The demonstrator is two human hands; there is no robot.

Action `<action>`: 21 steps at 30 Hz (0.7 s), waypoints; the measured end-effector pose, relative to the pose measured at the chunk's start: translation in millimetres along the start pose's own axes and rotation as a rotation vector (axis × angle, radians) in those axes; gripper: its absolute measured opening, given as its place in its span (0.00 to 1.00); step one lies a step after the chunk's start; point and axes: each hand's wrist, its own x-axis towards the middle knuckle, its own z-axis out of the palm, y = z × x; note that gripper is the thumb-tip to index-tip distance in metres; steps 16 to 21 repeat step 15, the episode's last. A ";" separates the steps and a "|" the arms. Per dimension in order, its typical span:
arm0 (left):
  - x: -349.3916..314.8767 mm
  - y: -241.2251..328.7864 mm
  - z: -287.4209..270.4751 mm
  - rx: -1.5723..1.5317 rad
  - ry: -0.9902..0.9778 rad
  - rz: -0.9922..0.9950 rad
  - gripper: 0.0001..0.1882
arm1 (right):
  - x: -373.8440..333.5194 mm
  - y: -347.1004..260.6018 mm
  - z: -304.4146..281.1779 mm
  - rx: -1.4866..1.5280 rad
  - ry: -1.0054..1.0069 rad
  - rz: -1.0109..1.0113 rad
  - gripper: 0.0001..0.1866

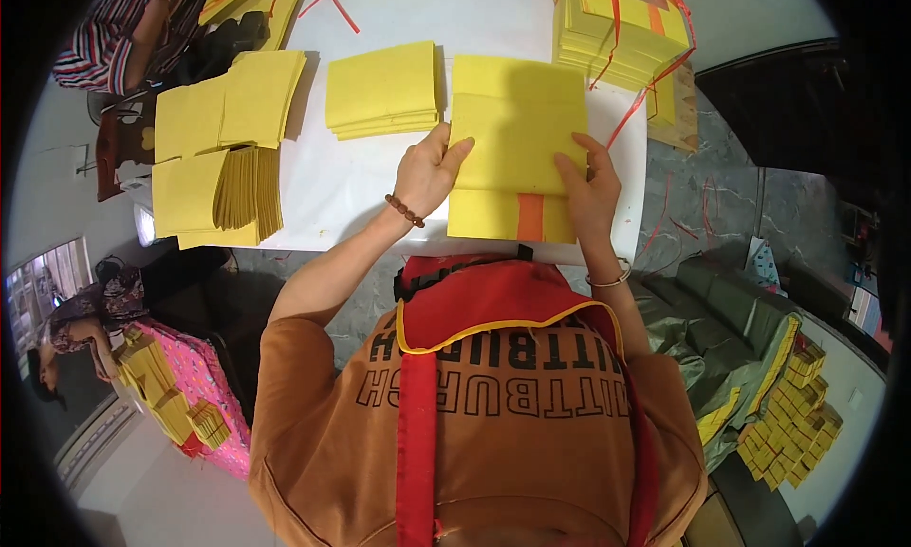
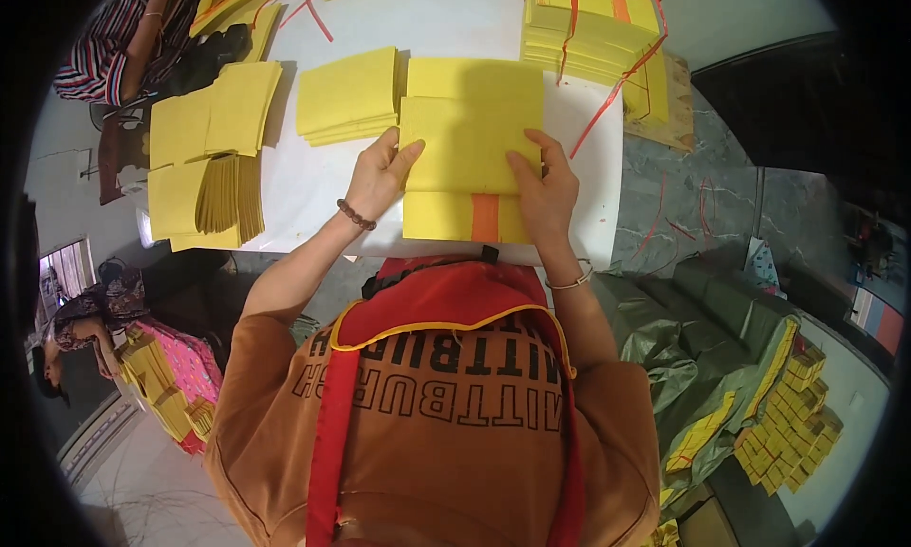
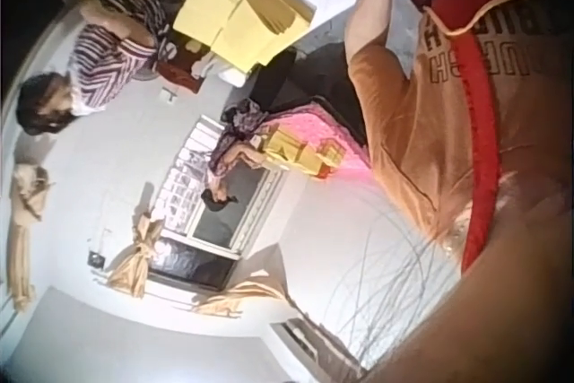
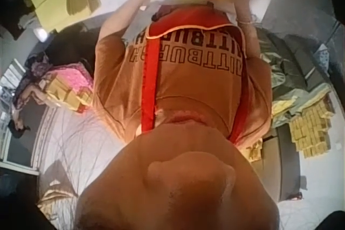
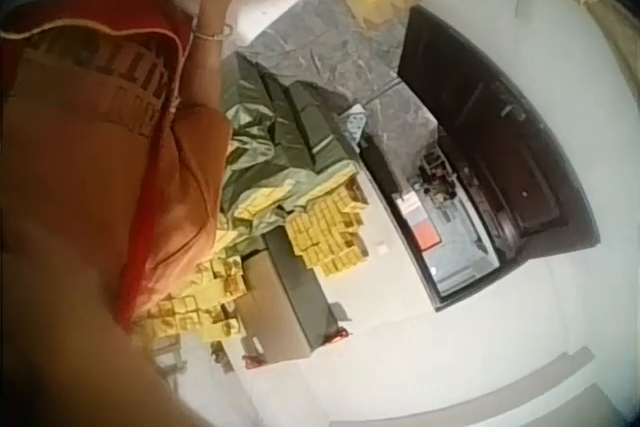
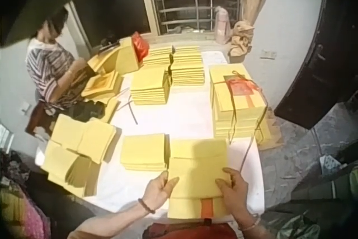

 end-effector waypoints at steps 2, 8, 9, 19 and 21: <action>0.0 7.3 -1.8 0.052 0.007 0.006 0.18 | 1.1 2.7 1.6 0.005 0.021 -0.013 0.17; 0.9 8.3 -3.1 0.057 0.025 -0.010 0.15 | 2.3 9.2 4.3 0.023 0.047 -0.019 0.15; 1.2 10.7 -4.1 0.006 0.024 -0.031 0.15 | 3.0 8.8 3.7 -0.020 0.040 -0.009 0.16; -8.0 39.6 -13.1 0.558 0.382 0.595 0.24 | 1.7 5.7 2.7 -0.078 0.051 -0.011 0.17; -8.0 39.6 -13.1 0.558 0.382 0.595 0.24 | 1.7 5.7 2.7 -0.078 0.051 -0.011 0.17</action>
